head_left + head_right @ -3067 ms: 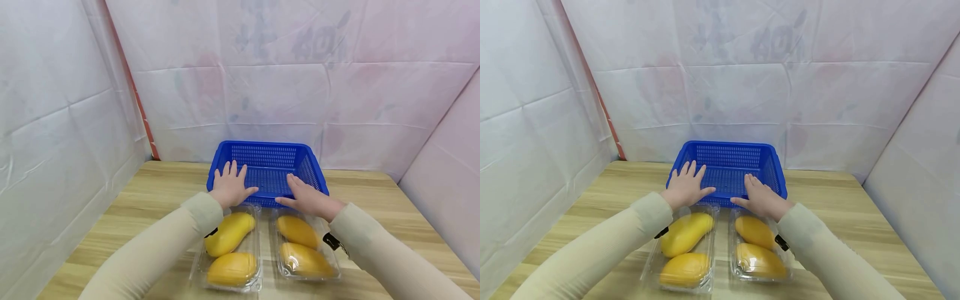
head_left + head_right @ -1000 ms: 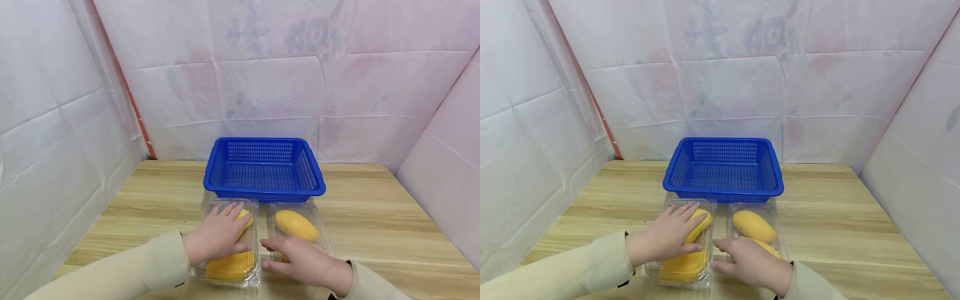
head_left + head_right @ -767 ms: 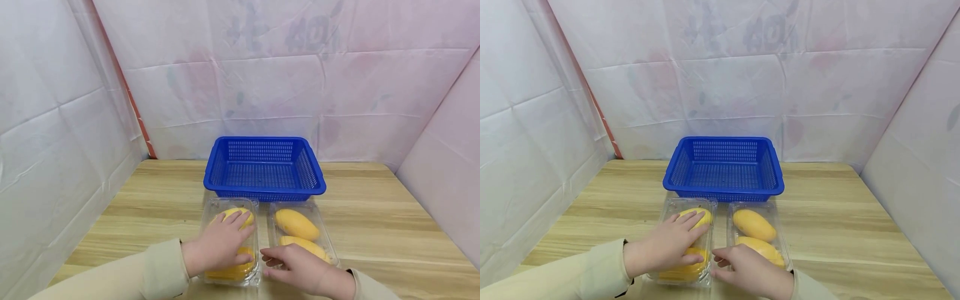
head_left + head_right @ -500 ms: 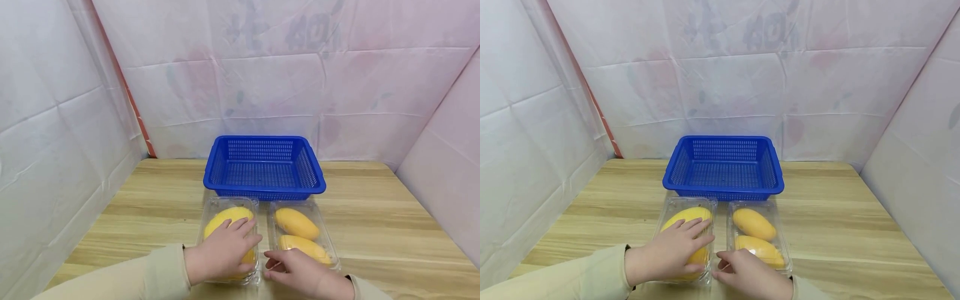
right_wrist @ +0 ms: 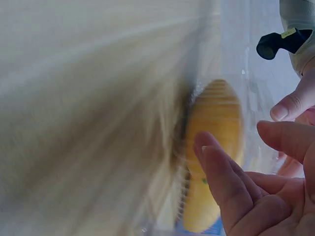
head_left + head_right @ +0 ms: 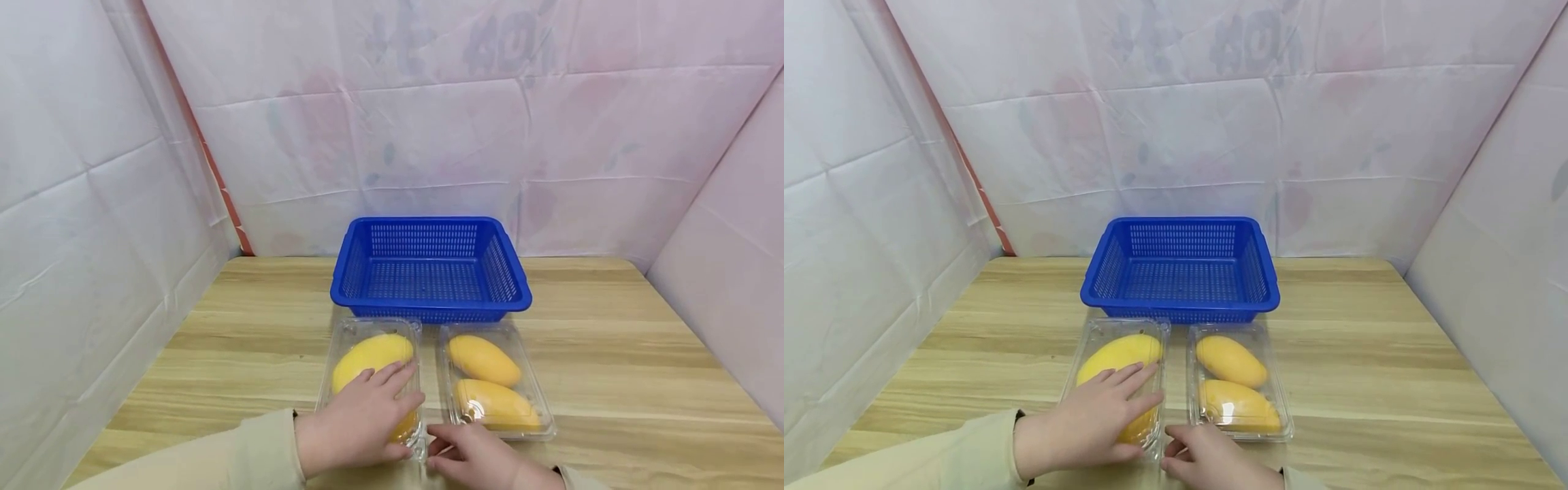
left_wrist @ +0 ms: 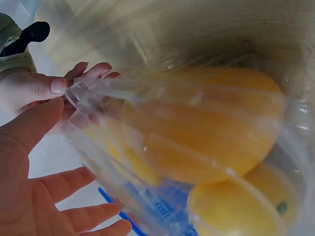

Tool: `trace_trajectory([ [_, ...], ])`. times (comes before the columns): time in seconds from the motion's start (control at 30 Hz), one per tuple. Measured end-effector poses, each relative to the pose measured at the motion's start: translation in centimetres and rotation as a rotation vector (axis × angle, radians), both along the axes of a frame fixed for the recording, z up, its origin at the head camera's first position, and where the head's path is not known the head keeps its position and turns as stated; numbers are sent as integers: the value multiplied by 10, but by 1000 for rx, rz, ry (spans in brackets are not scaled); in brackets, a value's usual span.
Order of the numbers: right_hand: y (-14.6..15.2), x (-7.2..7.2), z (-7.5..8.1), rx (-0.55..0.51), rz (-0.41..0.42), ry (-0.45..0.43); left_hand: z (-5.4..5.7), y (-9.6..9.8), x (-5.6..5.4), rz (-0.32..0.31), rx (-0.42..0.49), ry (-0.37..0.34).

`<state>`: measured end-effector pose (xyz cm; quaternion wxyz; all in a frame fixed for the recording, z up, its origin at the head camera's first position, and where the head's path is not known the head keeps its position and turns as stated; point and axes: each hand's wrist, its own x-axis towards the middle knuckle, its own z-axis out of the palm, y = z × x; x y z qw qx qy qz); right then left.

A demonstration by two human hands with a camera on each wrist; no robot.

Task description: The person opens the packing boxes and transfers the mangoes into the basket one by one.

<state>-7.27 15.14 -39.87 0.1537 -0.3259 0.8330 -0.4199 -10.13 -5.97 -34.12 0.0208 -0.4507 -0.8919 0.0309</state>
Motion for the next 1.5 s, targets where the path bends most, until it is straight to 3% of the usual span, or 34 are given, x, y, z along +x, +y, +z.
trace_trajectory([
  [0.1, -2, 1, -3, -31, 0, -23, 0, 0, 2, 7, -9, -3],
  [0.3, -7, 2, -7, -101, -50, -187, -4, -2, 2, 12, 14, -1],
  [0.6, -6, 2, -17, -376, 65, -401, -9, -6, 2, -21, 81, 2],
  [0.9, -11, 5, -24, -521, 108, -540, -14, -12, 5, -47, 127, 26],
  [1.2, -15, 10, -20, -580, 112, -534, -11, -16, 10, -46, 198, 7],
  [1.5, -17, 10, -20, -626, 162, -455, -10, -21, 14, -47, 286, 0],
])
